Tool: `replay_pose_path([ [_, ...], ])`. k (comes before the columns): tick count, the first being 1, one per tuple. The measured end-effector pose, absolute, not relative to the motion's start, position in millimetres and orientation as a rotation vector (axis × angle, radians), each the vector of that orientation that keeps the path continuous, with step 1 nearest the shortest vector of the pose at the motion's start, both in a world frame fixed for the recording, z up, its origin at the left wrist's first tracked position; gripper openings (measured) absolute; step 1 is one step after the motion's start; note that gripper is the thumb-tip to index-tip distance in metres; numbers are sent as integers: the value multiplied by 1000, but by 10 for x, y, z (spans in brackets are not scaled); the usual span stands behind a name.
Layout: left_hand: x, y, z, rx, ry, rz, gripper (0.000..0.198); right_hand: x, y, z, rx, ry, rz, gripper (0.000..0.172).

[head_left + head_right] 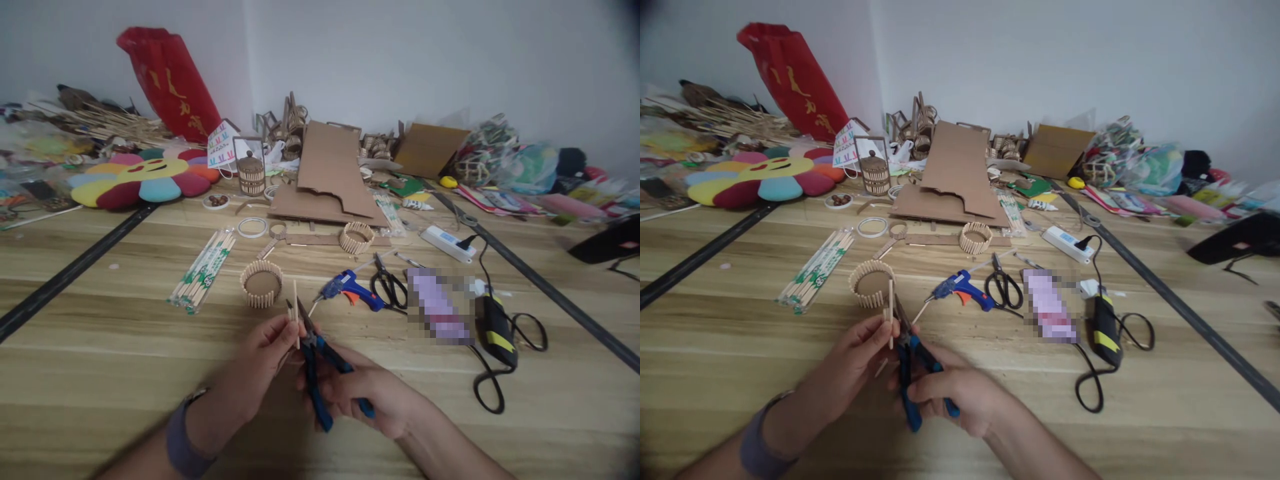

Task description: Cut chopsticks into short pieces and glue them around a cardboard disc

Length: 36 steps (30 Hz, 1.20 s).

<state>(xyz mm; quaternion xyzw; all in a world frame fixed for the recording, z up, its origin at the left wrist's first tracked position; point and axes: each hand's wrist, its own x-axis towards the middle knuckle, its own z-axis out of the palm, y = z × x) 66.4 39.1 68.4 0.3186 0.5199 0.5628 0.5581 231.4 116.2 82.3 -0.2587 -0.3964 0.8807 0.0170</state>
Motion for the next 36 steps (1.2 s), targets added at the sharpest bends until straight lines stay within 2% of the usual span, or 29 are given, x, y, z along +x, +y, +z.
replay_pose_path([
  [3, 611, 408, 707, 544, 1242, 1456, 48, 2308, 1186, 813, -885, -1446, 2404, 43],
  [8, 660, 399, 699, 475, 1222, 1379, 53, 2264, 1209, 718, -1004, -2049, 1308, 40],
  [10, 708, 398, 665, 511, 1213, 1352, 52, 2244, 1174, 672, -950, -2128, 1147, 41],
  [21, 869, 395, 529, 775, 1241, 1339, 46, 2199, 1123, 562, -870, -2230, 977, 43],
  [25, 799, 389, 558, 877, 1297, 1308, 49, 2248, 1163, 684, -845, -2235, 1203, 46],
  [29, 670, 370, 627, 982, 1361, 1254, 46, 2352, 1270, 857, -849, -2257, 1493, 38],
  [32, 592, 357, 673, 1011, 1439, 1190, 43, 2451, 1390, 959, -914, -2268, 1541, 30],
  [36, 502, 364, 691, 1059, 1508, 1169, 44, 2568, 1545, 1055, -936, -2318, 1608, 30],
])
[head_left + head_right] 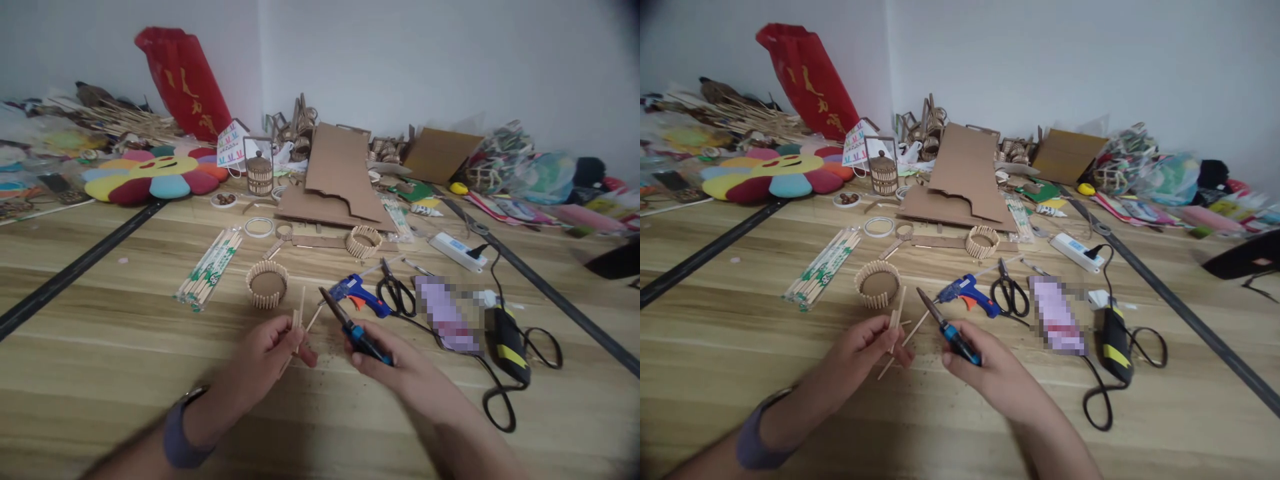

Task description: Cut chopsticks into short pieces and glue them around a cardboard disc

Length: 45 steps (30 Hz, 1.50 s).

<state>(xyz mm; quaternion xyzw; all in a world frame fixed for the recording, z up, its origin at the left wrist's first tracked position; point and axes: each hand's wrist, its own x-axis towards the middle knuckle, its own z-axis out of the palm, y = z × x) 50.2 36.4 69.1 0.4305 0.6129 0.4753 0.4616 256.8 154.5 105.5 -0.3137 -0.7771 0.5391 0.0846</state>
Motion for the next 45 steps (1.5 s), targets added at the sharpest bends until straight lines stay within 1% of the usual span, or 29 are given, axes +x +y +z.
replay_pose_path([
  [5, 436, 364, 735, 1066, 1515, 1117, 45, 2597, 1613, 1086, -924, -2484, 1723, 26],
  [11, 442, 335, 794, 1074, 1488, 1085, 47, 2552, 1571, 1052, -874, -2320, 2015, 25],
  [18, 442, 339, 762, 1076, 1421, 1091, 44, 2537, 1574, 1048, -866, -2241, 2073, 21],
  [21, 465, 348, 770, 1136, 1352, 1041, 41, 2524, 1556, 1024, -820, -2219, 2129, 24],
  [24, 497, 351, 774, 1155, 1234, 1027, 42, 2504, 1524, 997, -792, -2190, 2178, 28],
  [28, 523, 348, 743, 1129, 1146, 1042, 45, 2476, 1491, 980, -759, -2179, 2186, 27],
  [32, 522, 356, 706, 1109, 1131, 1051, 43, 2470, 1483, 980, -755, -2174, 2183, 24],
  [38, 528, 362, 722, 1073, 1113, 1057, 43, 2463, 1471, 989, -735, -2171, 2200, 26],
  [45, 527, 346, 740, 1075, 1127, 1054, 44, 2431, 1456, 971, -747, -2233, 2082, 28],
])
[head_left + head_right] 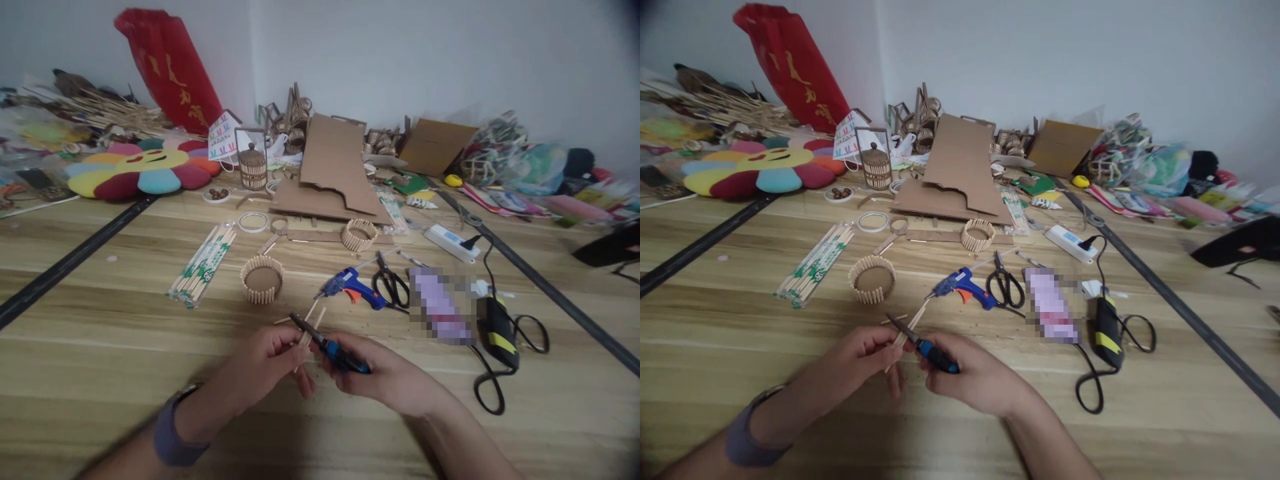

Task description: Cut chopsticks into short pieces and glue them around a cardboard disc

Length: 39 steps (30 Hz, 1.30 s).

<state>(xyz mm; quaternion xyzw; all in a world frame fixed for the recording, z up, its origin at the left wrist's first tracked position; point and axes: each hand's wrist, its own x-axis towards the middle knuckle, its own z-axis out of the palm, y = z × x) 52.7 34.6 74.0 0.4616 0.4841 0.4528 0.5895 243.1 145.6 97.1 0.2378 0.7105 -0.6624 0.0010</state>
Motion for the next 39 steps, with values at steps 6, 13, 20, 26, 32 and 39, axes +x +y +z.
replay_pose_path([
  [6, 504, 342, 759, 1078, 1169, 1024, 44, 2412, 1405, 935, 802, 2399, -1973, 23],
  [13, 472, 341, 748, 1125, 1248, 1013, 39, 2368, 1348, 872, 854, 2518, -1917, 22],
  [20, 487, 326, 823, 1240, 1350, 993, 37, 2366, 1381, 919, 794, 2244, -2197, 37],
  [26, 524, 304, 831, 1190, 1298, 950, 47, 2405, 1403, 913, 735, 1973, -2417, 45],
  [32, 524, 317, 815, 1114, 1246, 972, 51, 2397, 1388, 898, 759, 1997, -2387, 45],
  [39, 514, 316, 780, 1066, 1221, 985, 49, 2395, 1390, 902, 730, 2047, -2340, 45],
])
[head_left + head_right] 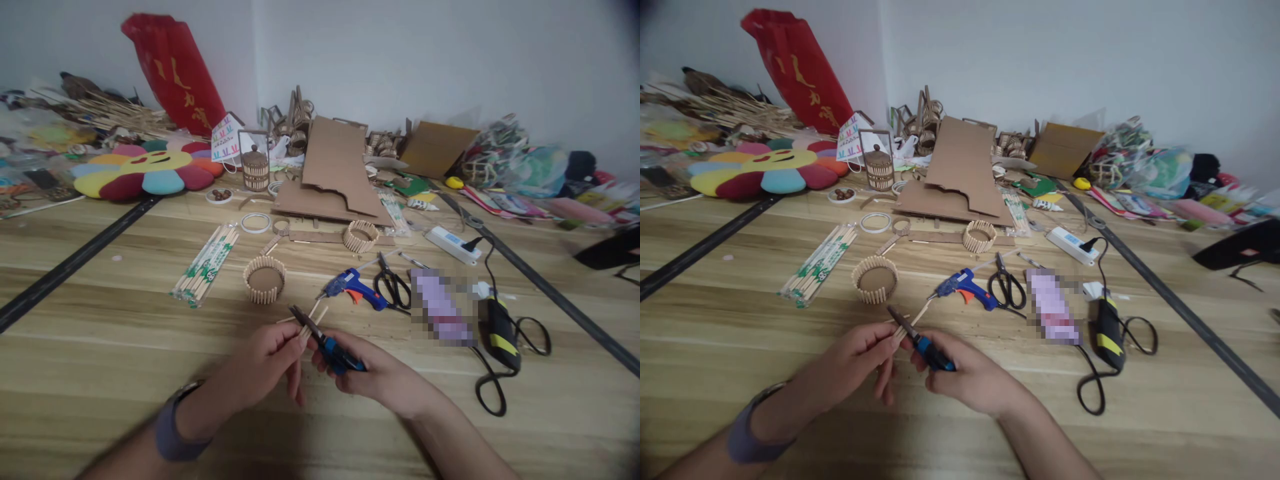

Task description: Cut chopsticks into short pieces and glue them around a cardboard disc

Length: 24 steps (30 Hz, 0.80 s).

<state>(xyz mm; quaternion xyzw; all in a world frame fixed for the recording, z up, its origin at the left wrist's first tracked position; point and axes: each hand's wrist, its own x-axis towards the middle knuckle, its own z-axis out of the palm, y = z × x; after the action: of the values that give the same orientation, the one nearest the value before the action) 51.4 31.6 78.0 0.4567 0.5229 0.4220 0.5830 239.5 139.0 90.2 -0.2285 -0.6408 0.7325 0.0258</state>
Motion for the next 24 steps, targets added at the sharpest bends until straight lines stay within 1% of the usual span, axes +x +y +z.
replay_pose_path([
  [10, 508, 311, 771, 1055, 1231, 979, 50, 2388, 1389, 886, -687, -2019, 2240, 44],
  [14, 498, 307, 770, 1094, 1252, 970, 52, 2368, 1359, 891, -685, -2181, 2014, 44],
  [17, 500, 299, 781, 1116, 1252, 950, 54, 2360, 1341, 899, -666, -2310, 1813, 40],
  [19, 508, 296, 788, 1118, 1257, 944, 55, 2356, 1341, 898, -659, -2344, 1752, 36],
  [22, 517, 305, 793, 1108, 1290, 990, 52, 2357, 1355, 885, -666, -2324, 1774, 33],
  [24, 508, 317, 797, 1089, 1281, 1067, 50, 2365, 1364, 870, -670, -2243, 1866, 35],
])
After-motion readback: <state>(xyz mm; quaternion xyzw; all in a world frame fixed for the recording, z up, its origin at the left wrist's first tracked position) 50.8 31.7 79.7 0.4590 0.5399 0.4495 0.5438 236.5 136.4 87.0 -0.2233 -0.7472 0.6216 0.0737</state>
